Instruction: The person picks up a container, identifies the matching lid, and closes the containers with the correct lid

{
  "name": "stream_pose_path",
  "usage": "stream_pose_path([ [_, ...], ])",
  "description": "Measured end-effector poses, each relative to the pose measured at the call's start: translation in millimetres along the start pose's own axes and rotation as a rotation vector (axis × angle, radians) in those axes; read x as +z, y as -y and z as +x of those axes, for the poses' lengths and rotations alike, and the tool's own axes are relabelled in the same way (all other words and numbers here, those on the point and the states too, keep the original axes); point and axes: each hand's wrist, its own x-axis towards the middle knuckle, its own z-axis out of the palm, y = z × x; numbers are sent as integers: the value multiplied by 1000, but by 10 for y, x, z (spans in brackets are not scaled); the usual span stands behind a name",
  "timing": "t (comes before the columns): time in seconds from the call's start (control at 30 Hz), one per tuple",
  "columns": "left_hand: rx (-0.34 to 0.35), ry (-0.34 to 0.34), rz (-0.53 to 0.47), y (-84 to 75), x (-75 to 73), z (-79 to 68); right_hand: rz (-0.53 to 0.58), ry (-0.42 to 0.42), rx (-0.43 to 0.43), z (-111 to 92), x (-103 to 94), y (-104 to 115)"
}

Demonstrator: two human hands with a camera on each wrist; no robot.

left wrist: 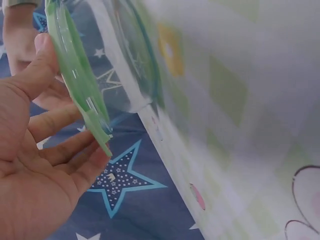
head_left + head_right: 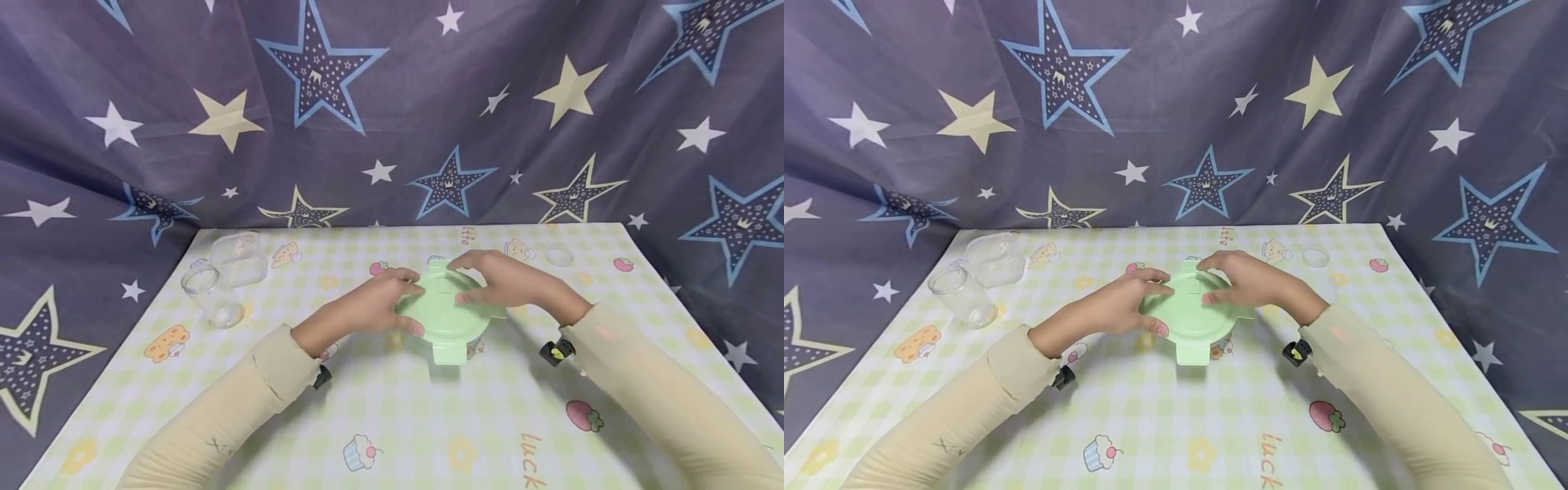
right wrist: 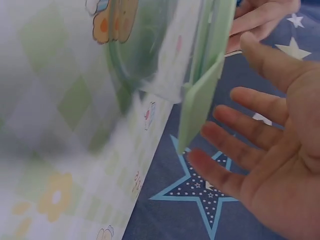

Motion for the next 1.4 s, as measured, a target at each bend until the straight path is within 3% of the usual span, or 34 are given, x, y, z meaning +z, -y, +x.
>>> stream_pose_path([
  [0.27, 29, 41, 11, -57, -20, -23, -42, 16, 10, 219, 13, -59],
  [0.47, 39, 31, 12, -20, -6, -13, -43, 54, 10, 311, 1, -104],
  [0.83, 86, -30, 6, 130, 62, -4, -27, 107, -4, 374, -11, -151],
  [1.4, 99, -58, 1, 120, 65, -15, 45, 242, 65, 409, -37, -175],
])
